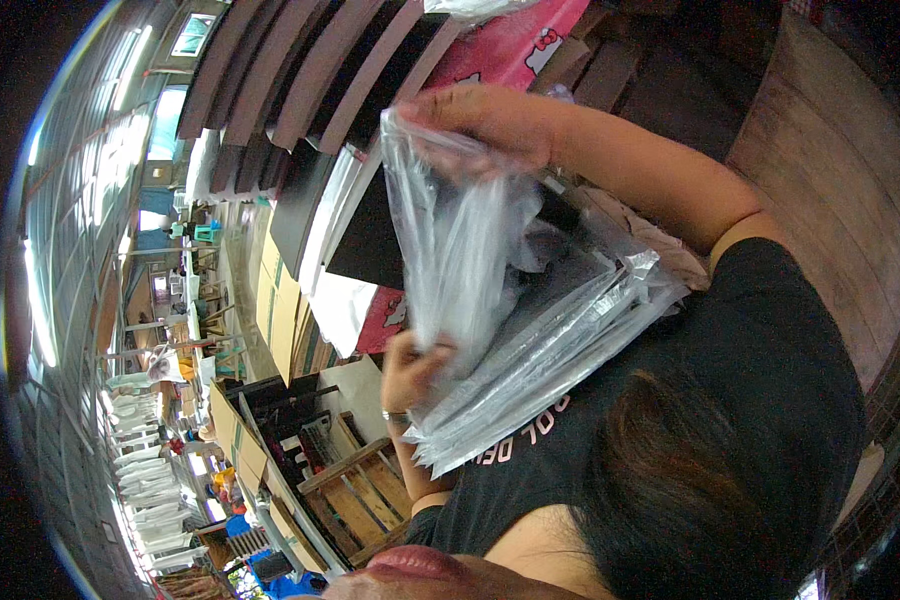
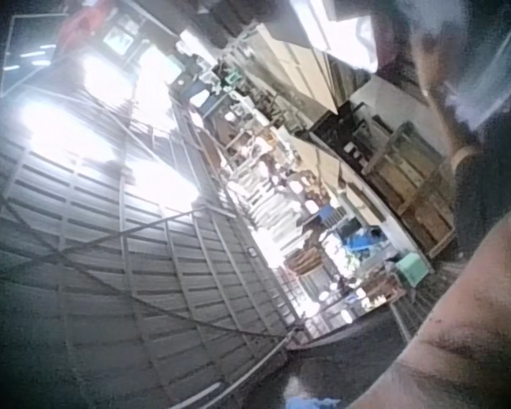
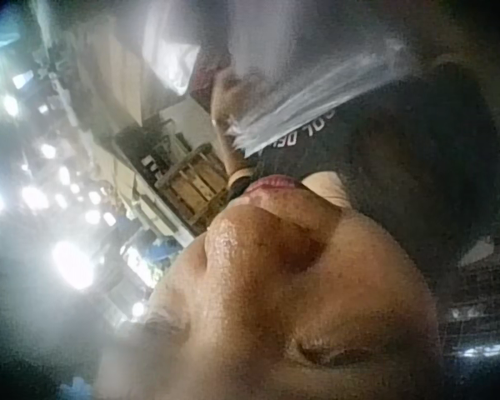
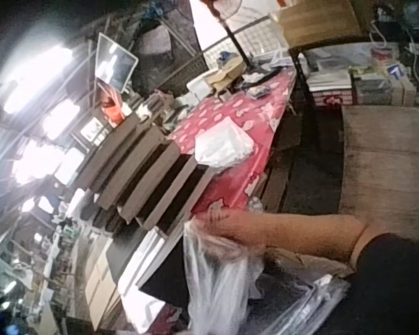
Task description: The person places black folders into individual plastic bags and stacks them on top of each other.
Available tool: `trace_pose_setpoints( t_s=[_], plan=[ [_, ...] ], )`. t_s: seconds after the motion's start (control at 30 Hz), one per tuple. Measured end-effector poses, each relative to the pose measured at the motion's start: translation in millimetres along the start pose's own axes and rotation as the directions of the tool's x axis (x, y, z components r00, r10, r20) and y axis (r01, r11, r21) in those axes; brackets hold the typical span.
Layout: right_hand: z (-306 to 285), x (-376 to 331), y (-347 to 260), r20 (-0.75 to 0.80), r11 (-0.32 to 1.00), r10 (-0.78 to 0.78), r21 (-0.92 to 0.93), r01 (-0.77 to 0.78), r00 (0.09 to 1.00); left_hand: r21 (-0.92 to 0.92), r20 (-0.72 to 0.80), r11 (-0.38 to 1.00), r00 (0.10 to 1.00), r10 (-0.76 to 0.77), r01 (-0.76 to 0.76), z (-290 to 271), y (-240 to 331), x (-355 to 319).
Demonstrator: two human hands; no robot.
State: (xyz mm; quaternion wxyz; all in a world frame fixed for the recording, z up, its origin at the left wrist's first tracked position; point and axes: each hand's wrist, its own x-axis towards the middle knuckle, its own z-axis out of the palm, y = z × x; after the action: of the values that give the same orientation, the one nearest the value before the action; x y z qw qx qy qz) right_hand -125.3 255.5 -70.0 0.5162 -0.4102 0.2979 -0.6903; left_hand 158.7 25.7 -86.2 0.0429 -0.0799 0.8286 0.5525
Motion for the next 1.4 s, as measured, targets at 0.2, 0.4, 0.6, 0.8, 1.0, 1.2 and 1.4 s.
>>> trace_pose_setpoints(
  t_s=[0.2,0.4,0.6,0.8,1.0,1.2,1.4],
  plan=[
    [7,-4,18,0.339,0.762,0.13,-0.635,0.125,0.932,-0.329,-0.298,0.944,0.951,-0.083,-0.02,-22,-94,-35],
    [8,-11,33,-0.336,0.97,-0.127,0.157,0.188,0.933,-0.59,0.152,0.806,0.974,0.171,-0.049,-21,-80,-1],
    [-7,-19,30,0.061,0.979,-0.081,-0.182,0.091,0.995,-0.696,-0.306,0.715,0.927,-0.218,-0.062,-45,-78,-1],
    [-38,10,15,-0.214,0.727,-0.431,-0.658,0.197,0.877,-0.38,-0.757,0.89,0.638,-0.143,-0.251,-23,-15,66],
    [-7,18,40,-0.147,-0.098,-0.659,-0.956,-0.278,0.737,0.306,-0.821,0.95,0.523,0.228,0.066,-11,-13,78],
    [16,-37,7,-0.362,0.55,-0.194,-0.81,-0.204,0.912,0.404,-0.812,0.915,0.461,0.358,0.001,22,-4,7],
    [3,-61,9,-0.418,0.894,0.117,-0.351,-0.279,0.901,-0.519,-0.428,0.845,0.816,-0.388,0.13,-4,17,-17]
  ],
)
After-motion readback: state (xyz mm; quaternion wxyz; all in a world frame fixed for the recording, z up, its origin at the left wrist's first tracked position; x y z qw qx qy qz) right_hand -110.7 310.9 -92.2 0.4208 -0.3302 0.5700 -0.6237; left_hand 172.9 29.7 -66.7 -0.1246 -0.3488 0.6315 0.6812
